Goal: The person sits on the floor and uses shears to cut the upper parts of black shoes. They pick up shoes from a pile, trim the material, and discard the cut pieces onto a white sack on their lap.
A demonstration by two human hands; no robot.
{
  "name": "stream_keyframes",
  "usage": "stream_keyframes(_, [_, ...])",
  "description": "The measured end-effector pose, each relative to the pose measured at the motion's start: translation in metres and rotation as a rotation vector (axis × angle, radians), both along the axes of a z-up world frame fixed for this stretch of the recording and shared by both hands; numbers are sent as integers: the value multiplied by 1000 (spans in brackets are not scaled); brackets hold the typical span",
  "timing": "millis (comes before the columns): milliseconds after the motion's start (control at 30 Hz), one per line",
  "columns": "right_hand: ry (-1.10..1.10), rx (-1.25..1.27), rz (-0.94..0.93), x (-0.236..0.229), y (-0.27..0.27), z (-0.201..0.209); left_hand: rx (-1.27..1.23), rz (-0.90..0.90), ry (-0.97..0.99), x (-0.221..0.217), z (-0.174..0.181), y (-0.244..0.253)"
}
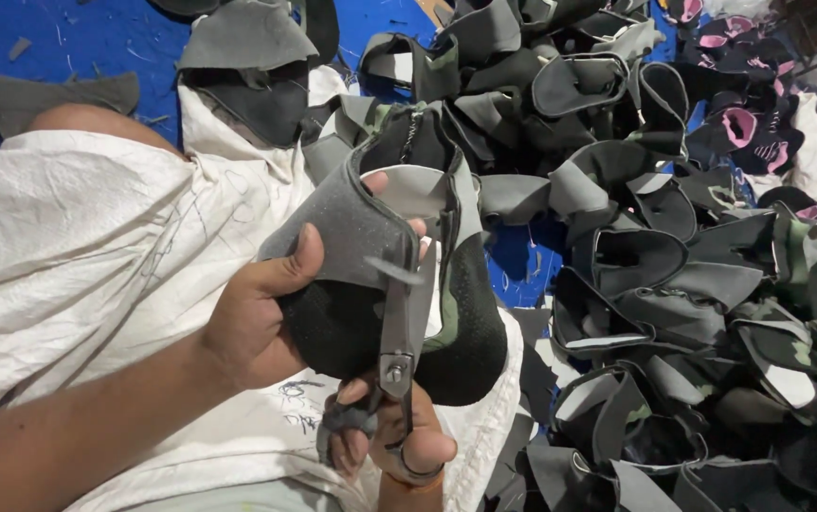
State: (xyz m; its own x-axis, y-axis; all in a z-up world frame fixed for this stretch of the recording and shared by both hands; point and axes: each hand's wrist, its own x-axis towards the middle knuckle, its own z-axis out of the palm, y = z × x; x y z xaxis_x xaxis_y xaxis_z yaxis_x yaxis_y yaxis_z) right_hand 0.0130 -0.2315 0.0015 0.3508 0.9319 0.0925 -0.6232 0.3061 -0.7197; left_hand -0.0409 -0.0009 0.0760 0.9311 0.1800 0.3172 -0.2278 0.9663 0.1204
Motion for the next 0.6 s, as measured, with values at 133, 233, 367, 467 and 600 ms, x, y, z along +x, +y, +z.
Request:
stream_keyframes(133, [-53,-1,-83,-5,-3,-14,29,1,16,0,-4,6])
stream_keyframes(233, [-94,-105,-177,-4,-8,-15,54,12,40,3,-8,9])
stream_keyframes(367, [-206,-95,-145,-6,9,5,98,38,36,4,-6,12])
stream_keyframes(467, [-12,40,49,-10,19,26,125,66,69,1,-7,13])
stream_keyframes(600, [80,43,69,0,13,0,139,32,42,1,-7,15])
